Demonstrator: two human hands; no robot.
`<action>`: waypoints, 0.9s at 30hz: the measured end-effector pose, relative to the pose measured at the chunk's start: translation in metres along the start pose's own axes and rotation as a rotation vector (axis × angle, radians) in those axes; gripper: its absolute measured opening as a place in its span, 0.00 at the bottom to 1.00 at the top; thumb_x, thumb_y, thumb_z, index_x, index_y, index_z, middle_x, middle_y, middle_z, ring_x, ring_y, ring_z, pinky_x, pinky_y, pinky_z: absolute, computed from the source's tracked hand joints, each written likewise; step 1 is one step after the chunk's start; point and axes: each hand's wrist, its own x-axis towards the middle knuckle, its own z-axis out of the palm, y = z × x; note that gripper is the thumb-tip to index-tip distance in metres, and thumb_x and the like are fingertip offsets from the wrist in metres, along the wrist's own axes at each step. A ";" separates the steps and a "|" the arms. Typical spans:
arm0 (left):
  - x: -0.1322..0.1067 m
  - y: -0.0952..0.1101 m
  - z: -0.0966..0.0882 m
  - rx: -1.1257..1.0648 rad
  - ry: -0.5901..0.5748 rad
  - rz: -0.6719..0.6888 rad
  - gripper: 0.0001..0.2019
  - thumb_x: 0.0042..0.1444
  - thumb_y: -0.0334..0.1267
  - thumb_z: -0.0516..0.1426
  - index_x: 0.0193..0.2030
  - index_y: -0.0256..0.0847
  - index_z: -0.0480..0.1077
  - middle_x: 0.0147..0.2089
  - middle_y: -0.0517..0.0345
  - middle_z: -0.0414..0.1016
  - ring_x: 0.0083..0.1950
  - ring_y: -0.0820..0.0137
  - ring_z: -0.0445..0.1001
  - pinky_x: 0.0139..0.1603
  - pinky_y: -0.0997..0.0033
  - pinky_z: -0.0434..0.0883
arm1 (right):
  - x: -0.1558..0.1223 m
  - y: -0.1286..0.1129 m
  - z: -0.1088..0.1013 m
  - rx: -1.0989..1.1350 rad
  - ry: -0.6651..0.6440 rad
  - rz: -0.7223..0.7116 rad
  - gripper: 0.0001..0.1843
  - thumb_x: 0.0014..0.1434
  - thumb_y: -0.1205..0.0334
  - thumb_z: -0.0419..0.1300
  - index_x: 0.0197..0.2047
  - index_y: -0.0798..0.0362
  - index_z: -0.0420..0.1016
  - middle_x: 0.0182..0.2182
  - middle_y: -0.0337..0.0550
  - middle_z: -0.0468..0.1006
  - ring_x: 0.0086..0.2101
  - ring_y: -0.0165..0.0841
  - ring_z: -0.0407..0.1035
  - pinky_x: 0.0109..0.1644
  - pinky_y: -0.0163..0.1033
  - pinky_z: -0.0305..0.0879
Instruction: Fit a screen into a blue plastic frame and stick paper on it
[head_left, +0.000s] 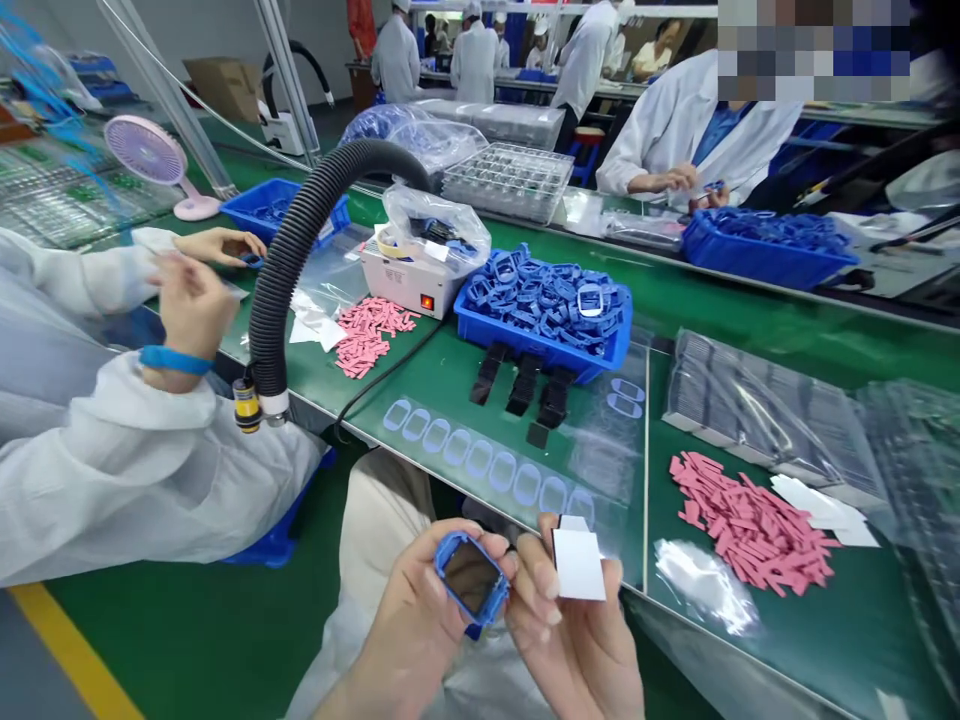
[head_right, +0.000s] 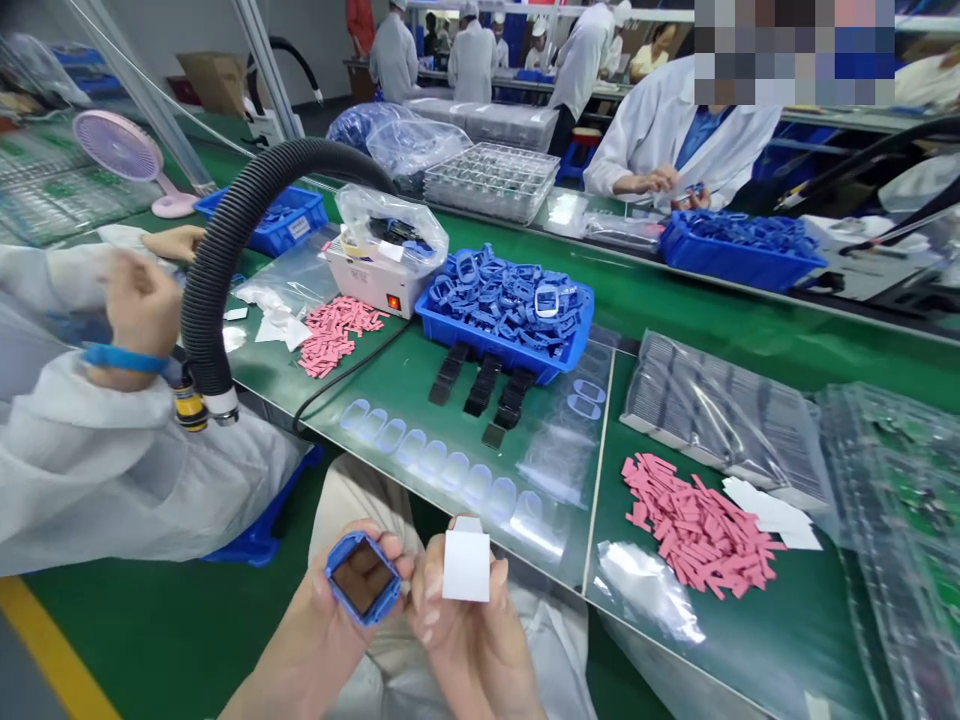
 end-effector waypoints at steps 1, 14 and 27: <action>0.002 -0.003 0.004 -0.004 -0.015 -0.005 0.15 0.45 0.46 0.66 0.39 0.44 0.78 0.40 0.59 0.83 0.42 0.71 0.80 0.41 0.79 0.74 | -0.003 -0.005 -0.002 -0.014 -0.017 -0.028 0.19 0.48 0.40 0.66 0.38 0.43 0.75 0.24 0.34 0.67 0.22 0.23 0.57 0.27 0.29 0.60; 0.010 -0.026 0.019 0.054 -0.123 0.030 0.13 0.49 0.43 0.65 0.42 0.47 0.78 0.43 0.59 0.82 0.45 0.71 0.79 0.45 0.78 0.74 | -0.025 -0.046 -0.030 -1.170 -0.023 -1.197 0.14 0.59 0.60 0.62 0.48 0.51 0.76 0.34 0.45 0.80 0.34 0.38 0.74 0.35 0.44 0.73; 0.010 -0.036 0.013 0.242 -0.116 0.104 0.15 0.49 0.45 0.64 0.44 0.48 0.77 0.49 0.58 0.81 0.50 0.71 0.77 0.50 0.81 0.71 | -0.031 -0.048 -0.015 -1.963 -0.059 -1.344 0.04 0.61 0.64 0.60 0.39 0.54 0.75 0.30 0.44 0.82 0.42 0.36 0.72 0.42 0.41 0.69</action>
